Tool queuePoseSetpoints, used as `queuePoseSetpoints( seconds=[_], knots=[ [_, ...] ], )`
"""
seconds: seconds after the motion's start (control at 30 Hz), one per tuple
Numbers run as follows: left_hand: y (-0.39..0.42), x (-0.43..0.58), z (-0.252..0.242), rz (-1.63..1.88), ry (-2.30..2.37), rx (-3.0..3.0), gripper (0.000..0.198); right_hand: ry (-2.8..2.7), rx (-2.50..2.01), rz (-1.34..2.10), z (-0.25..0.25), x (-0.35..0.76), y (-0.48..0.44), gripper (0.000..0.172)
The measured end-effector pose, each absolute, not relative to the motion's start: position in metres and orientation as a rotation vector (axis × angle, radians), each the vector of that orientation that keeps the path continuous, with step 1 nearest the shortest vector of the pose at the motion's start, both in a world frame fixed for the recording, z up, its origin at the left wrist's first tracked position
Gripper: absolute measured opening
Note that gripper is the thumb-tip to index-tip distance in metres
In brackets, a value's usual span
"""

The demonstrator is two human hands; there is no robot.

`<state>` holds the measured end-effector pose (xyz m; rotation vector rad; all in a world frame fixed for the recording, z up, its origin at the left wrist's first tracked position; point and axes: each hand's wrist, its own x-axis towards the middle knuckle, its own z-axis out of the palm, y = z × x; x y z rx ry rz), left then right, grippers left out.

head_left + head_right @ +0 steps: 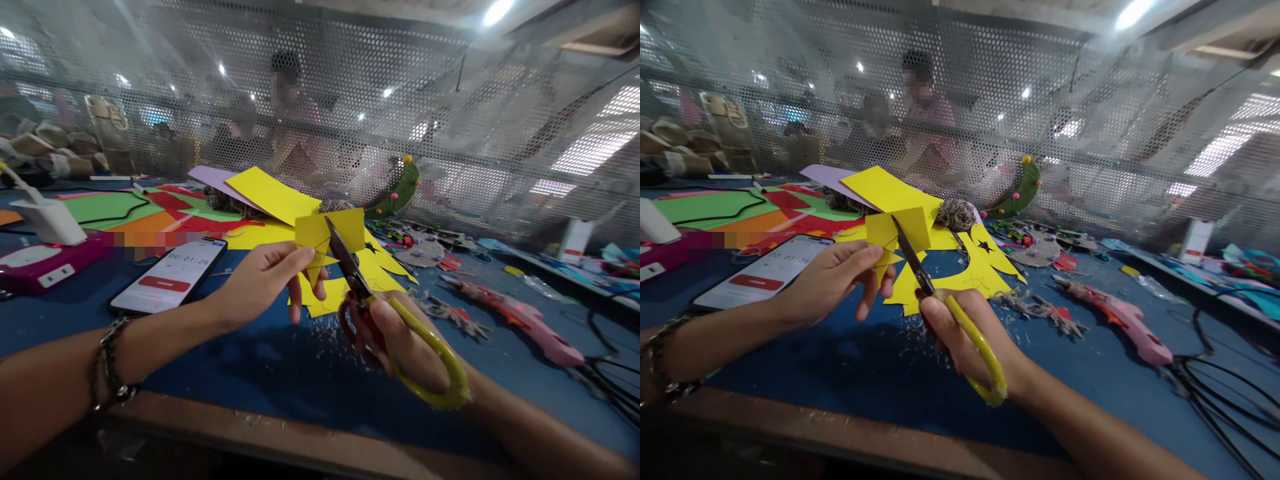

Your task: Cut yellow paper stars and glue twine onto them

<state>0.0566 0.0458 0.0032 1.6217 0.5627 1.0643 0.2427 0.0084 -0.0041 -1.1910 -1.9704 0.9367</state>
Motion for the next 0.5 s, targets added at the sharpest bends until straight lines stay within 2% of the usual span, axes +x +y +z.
queuePoseSetpoints(
  seconds=[0.3,0.5],
  knots=[
    [0.059,0.055,0.000,1.366,0.607,1.375,0.016,-1.985,-1.257,0.992,-0.002,0.245,0.013,0.054],
    [0.060,0.055,-0.002,1.414,0.614,1.426,0.022,-2.059,-1.253,1.001,-0.001,0.243,0.014,0.053]
  ],
)
